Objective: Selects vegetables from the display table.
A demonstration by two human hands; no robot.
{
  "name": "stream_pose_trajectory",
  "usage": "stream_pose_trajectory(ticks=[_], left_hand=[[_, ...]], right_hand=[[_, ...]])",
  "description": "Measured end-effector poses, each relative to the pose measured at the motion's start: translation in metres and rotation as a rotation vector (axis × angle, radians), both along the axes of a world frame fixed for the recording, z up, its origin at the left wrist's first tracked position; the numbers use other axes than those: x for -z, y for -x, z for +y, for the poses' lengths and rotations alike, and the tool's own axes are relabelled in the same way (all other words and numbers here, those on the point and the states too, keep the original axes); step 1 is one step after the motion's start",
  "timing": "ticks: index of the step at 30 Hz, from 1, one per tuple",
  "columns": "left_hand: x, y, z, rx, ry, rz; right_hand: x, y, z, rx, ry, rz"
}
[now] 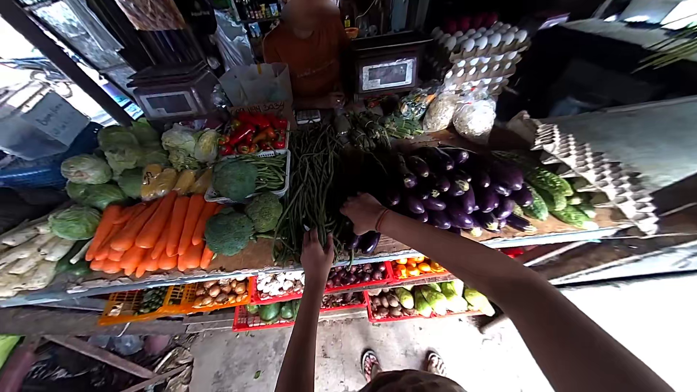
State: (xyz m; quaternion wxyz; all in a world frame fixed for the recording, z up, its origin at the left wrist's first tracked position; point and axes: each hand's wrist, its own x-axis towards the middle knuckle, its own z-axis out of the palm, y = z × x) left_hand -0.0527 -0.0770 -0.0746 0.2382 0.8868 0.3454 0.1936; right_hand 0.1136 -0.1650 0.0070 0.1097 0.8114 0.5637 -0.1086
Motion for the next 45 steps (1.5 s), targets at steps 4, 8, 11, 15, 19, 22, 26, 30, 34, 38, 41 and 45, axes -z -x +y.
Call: stream_pose_trajectory(ticks=[4,8,11,15,19,22,26,30,34,38,41,45], left_hand=[[-0.040,-0.012,0.004,0.072,-0.196,-0.115],[-0.052,-0.076,0.039,0.435,-0.320,0.072],[-0.037,-0.127,0.056,0.616,-0.368,0.263],[-0.048,-0.147,0.072,0.669,-0.228,0.318],[-0.060,-0.130,0.089,0.641,0.120,-0.241],[-0.054,-0.124,0.102,0.753,-0.057,-0.118],[-0.056,-0.124,0.095,0.846,-0.375,0.393],[-0.066,-0.129,0.096,0.852,-0.441,0.593],[-0.064,-0.127,0.105,0.852,-0.365,0.442],[-0.062,-0.109,0.097,0.929,-0.371,0.309],[-0.072,-0.095,0.082,0.946,-0.549,0.388],[-0.065,-0.089,0.070,0.850,-0.581,0.556]], right_hand=[[0.010,0.012,-0.010,-0.019,0.005,-0.061],[0.004,0.017,-0.022,-0.039,-0.018,-0.094],[0.007,0.015,-0.022,-0.036,-0.030,-0.086],[0.004,0.010,-0.024,-0.063,-0.058,-0.053],[0.001,0.012,-0.022,-0.058,-0.038,-0.047],[0.002,0.012,-0.022,-0.057,-0.042,-0.059],[0.015,0.010,-0.024,-0.091,-0.110,-0.117],[0.016,0.011,-0.025,-0.088,-0.114,-0.116],[0.015,0.012,-0.022,-0.067,-0.098,-0.098],[0.012,0.013,-0.022,-0.076,-0.097,-0.097],[0.015,0.012,-0.022,-0.082,-0.112,-0.096],[0.015,0.014,-0.021,-0.089,-0.079,-0.097]])
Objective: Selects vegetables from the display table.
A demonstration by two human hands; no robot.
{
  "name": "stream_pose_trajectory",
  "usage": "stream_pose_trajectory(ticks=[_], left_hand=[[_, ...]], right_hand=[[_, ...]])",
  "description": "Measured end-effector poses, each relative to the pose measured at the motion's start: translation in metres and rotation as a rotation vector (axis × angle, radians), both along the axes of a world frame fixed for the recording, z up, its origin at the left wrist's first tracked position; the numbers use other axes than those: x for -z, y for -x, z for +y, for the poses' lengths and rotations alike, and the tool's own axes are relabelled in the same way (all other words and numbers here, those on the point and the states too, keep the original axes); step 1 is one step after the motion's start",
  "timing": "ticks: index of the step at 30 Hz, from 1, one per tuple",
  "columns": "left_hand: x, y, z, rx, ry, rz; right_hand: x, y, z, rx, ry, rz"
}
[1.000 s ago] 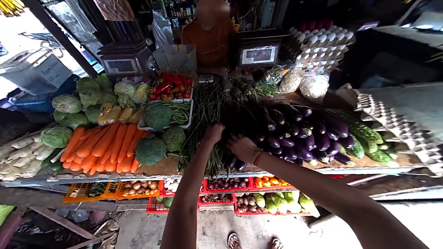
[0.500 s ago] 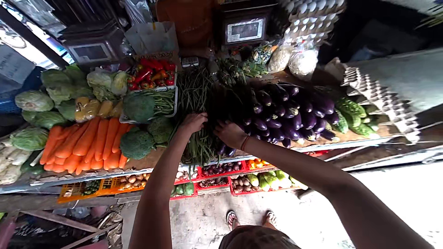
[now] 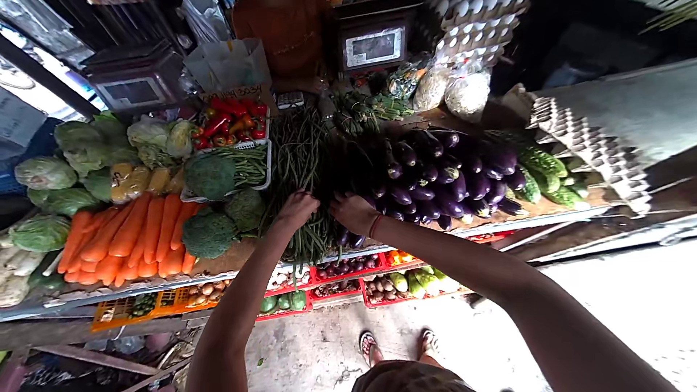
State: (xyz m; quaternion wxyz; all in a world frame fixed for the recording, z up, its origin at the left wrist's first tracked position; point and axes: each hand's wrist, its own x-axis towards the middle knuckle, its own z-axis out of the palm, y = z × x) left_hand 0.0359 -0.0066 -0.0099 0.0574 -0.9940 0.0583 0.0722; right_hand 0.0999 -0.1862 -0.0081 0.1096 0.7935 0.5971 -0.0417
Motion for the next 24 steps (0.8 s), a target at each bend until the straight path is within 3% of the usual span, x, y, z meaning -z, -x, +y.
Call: stream_pose_trajectory(ticks=[4,6,13,16,21,24], left_hand=[[-0.008,-0.007,-0.019,-0.209,-0.044,0.175],[-0.004,-0.006,-0.017,-0.215,-0.053,0.189],[0.023,0.012,0.009,0.044,-0.275,-0.161],[0.029,0.016,0.011,0.033,-0.241,-0.369],[0.038,0.015,0.005,-0.080,-0.176,-0.382],[0.035,0.021,0.004,-0.133,-0.127,-0.571]], right_hand=[[-0.002,-0.002,-0.001,-0.013,-0.002,-0.007],[0.003,-0.002,-0.001,-0.013,-0.022,-0.015],[0.005,-0.003,0.001,-0.010,-0.031,-0.019],[0.005,-0.001,-0.003,-0.019,-0.025,-0.022],[0.004,-0.001,-0.003,-0.029,-0.008,-0.056],[0.012,-0.001,-0.004,-0.027,-0.047,-0.089]])
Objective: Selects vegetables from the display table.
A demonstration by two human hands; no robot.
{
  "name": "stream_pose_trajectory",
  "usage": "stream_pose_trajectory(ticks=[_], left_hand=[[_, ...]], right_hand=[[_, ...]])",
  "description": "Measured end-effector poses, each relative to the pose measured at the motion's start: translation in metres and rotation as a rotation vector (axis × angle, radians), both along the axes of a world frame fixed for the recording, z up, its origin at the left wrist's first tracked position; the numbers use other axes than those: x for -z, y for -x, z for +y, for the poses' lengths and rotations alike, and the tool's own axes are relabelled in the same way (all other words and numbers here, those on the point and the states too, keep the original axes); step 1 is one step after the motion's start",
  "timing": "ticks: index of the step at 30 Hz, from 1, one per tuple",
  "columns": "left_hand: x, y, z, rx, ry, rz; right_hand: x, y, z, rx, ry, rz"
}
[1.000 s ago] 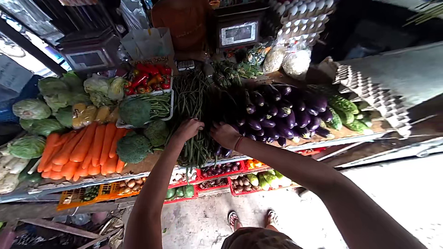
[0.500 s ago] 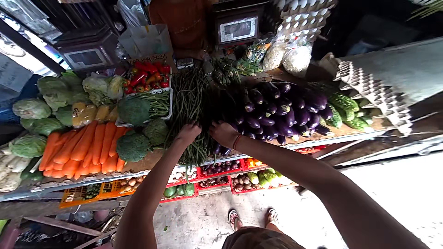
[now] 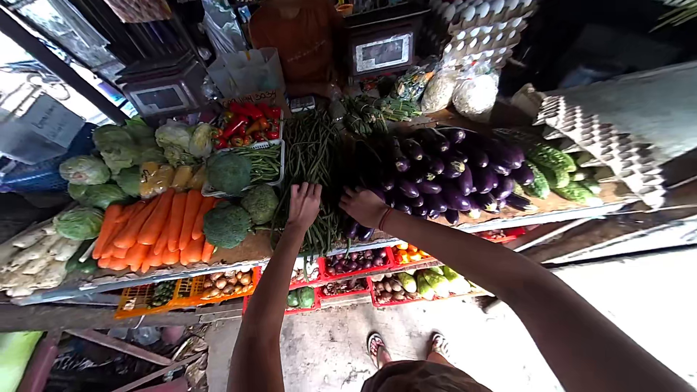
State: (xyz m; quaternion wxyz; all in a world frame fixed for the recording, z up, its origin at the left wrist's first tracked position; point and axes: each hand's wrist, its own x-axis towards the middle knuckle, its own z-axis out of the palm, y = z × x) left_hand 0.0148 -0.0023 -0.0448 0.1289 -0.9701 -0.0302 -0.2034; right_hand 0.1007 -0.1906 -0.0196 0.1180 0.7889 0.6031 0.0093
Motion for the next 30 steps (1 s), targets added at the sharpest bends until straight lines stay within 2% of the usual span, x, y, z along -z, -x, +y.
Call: stream_pose_trajectory(ticks=[4,7,11,15,16,19,21,23,26,30], left_hand=[[-0.013,0.020,-0.001,0.034,0.087,-0.167],[-0.010,0.039,-0.006,0.047,0.021,-0.142],[0.004,0.062,-0.028,0.087,-0.032,0.010],[0.009,0.070,-0.046,0.042,0.005,0.396],[0.008,0.071,-0.050,0.039,0.006,0.436],[-0.012,0.077,-0.045,0.021,0.020,0.255],[-0.037,0.076,-0.026,-0.100,0.111,0.149],[-0.052,0.071,0.006,-0.249,0.205,0.156],[-0.050,0.061,0.045,-0.376,0.245,0.133],[-0.043,0.058,0.053,-0.414,0.215,0.098]], right_hand=[[0.003,-0.003,0.002,0.009,-0.016,-0.015],[0.003,-0.002,0.002,0.009,-0.015,-0.017],[0.000,-0.001,0.002,0.007,0.001,-0.001],[0.000,-0.001,0.001,-0.016,-0.018,-0.027],[0.000,0.001,0.001,-0.010,-0.014,-0.028],[0.000,0.001,0.001,0.000,-0.005,-0.012],[-0.002,-0.001,0.002,0.009,0.002,0.011],[0.002,0.000,0.003,-0.002,-0.020,0.005],[0.003,-0.002,0.003,-0.017,-0.038,-0.018],[0.002,-0.004,0.004,-0.015,-0.022,-0.018]])
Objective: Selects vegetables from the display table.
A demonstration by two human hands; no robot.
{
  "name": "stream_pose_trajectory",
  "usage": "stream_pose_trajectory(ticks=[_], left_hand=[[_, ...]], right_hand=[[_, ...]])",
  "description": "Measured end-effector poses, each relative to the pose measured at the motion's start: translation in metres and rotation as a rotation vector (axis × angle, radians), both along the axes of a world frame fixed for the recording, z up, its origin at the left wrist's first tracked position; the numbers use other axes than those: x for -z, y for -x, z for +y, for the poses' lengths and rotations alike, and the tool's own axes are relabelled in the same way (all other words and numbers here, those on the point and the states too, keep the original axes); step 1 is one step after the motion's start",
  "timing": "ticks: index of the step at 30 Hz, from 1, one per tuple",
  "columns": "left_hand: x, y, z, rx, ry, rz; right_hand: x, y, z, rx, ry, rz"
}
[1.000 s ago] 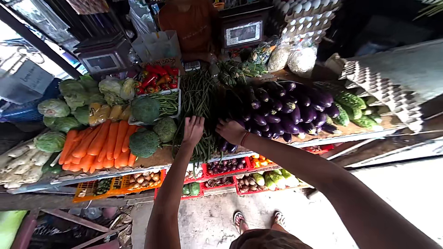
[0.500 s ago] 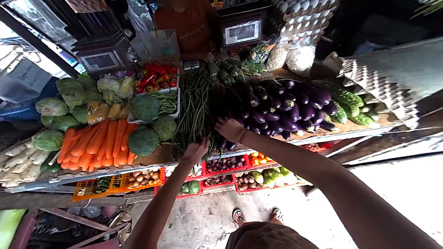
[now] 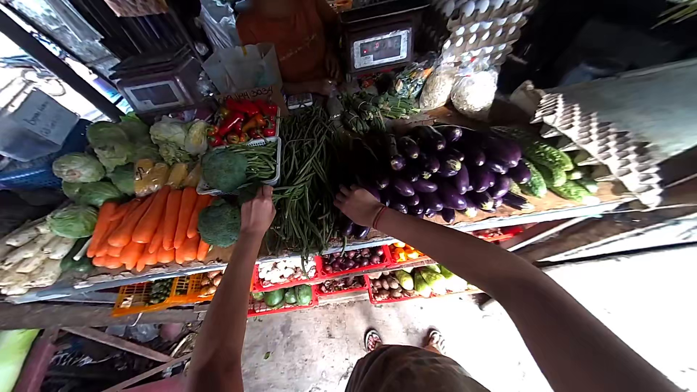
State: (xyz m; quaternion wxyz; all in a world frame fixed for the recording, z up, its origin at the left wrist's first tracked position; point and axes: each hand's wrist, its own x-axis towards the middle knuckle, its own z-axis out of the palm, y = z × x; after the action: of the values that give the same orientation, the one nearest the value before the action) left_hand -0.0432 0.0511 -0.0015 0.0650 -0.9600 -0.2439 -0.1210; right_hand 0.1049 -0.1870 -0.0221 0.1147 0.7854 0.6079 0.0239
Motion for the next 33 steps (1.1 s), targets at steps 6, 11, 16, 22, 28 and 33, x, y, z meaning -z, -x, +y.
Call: stream_pose_trajectory(ticks=[6,11,16,22,28,33], left_hand=[[0.000,0.010,-0.019,0.098,0.135,0.023],[0.045,0.020,-0.103,0.397,-0.056,-0.061],[0.074,0.014,-0.134,0.422,-0.090,0.081],[-0.023,-0.013,-0.100,0.077,0.425,0.006],[0.039,-0.089,-0.036,-0.290,0.421,-0.061],[0.059,-0.095,-0.092,-0.324,0.324,-0.006]], right_hand=[[0.002,0.003,-0.001,-0.006,-0.025,-0.029],[0.003,0.003,-0.001,-0.020,-0.012,-0.050],[0.001,0.005,-0.003,-0.003,-0.028,-0.007],[0.003,0.010,-0.001,0.029,0.009,-0.019],[-0.013,0.018,0.006,0.121,0.092,0.140],[-0.023,0.011,0.003,0.102,0.118,0.213]])
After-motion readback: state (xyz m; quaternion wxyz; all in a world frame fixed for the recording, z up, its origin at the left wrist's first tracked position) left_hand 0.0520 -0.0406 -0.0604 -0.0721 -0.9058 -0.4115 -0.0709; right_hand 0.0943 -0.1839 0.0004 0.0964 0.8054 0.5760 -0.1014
